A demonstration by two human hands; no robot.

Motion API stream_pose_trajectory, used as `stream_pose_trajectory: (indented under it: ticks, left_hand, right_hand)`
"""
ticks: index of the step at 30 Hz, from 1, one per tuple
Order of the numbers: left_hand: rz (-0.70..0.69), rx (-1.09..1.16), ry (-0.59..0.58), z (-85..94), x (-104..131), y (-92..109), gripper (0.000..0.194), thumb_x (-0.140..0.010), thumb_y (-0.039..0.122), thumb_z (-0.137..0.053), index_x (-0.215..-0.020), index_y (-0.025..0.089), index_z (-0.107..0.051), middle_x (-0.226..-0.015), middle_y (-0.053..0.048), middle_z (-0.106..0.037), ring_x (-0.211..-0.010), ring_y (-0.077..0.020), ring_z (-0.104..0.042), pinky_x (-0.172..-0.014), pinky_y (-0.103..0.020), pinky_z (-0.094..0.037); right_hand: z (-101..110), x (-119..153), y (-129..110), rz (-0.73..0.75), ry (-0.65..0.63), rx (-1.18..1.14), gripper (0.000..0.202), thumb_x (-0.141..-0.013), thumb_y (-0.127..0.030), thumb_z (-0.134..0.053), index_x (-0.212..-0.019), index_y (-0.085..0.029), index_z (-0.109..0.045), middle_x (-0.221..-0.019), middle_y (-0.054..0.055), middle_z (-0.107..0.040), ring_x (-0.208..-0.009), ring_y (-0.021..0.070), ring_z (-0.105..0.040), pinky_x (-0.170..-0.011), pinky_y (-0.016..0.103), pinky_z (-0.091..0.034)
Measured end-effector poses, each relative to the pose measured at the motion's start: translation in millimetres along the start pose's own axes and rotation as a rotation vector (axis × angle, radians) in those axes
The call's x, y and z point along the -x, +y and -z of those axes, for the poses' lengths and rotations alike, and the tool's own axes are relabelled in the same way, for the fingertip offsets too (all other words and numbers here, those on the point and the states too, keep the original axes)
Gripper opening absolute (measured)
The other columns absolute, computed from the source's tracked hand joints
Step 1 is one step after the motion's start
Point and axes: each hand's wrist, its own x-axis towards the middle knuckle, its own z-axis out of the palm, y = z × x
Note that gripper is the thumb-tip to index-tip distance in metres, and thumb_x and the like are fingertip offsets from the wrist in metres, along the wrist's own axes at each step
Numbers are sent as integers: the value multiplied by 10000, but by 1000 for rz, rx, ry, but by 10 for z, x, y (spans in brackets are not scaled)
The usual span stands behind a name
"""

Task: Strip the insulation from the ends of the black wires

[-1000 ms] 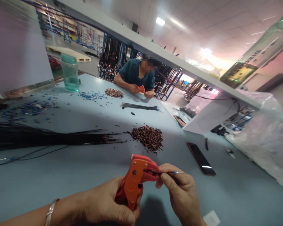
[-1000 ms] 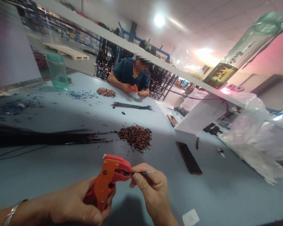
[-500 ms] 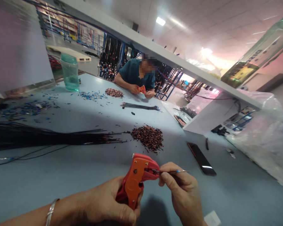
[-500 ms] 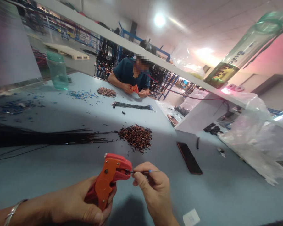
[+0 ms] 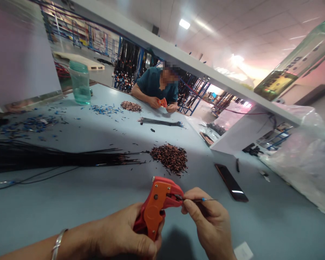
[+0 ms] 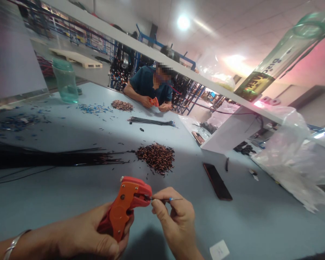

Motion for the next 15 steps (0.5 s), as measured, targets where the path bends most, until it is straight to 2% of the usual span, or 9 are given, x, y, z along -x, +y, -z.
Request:
stream_pose_trajectory:
  ticks: [5,9,15]
  left_hand:
    - [7,-37,18,-15,-9,10,222,-662,235,-675,-707,192,-462,-626,28,-550,-517,-90,-470,-514,-219,-374]
    - [-20,-132,46,-26,-4,22,261,-666,307,-691,-677,192,-457,-610,32,-501,-537,-92,-421,-504,-219,-314]
    - [-58,-159,51,-33,-8,34,342,-703,399,-711,-650,196,-441,-570,48,-420,-524,-89,-342,-476,-217,-248]
  right_hand:
    - [-7,3,-13,10,2,30,127,-884,-197,-631,-777,-206,-700,-654,5,-652,-564,141,-607,-507,238,-466]
    - [-8,2,-22,30,-1,31,129,-887,-189,-620,-779,-208,-687,-648,3,-644,-560,141,-603,-505,238,-465]
    - [-4,-14,-51,44,-24,65,144,-890,-182,-609,-764,-208,-673,-643,-6,-637,-561,129,-599,-505,226,-452]
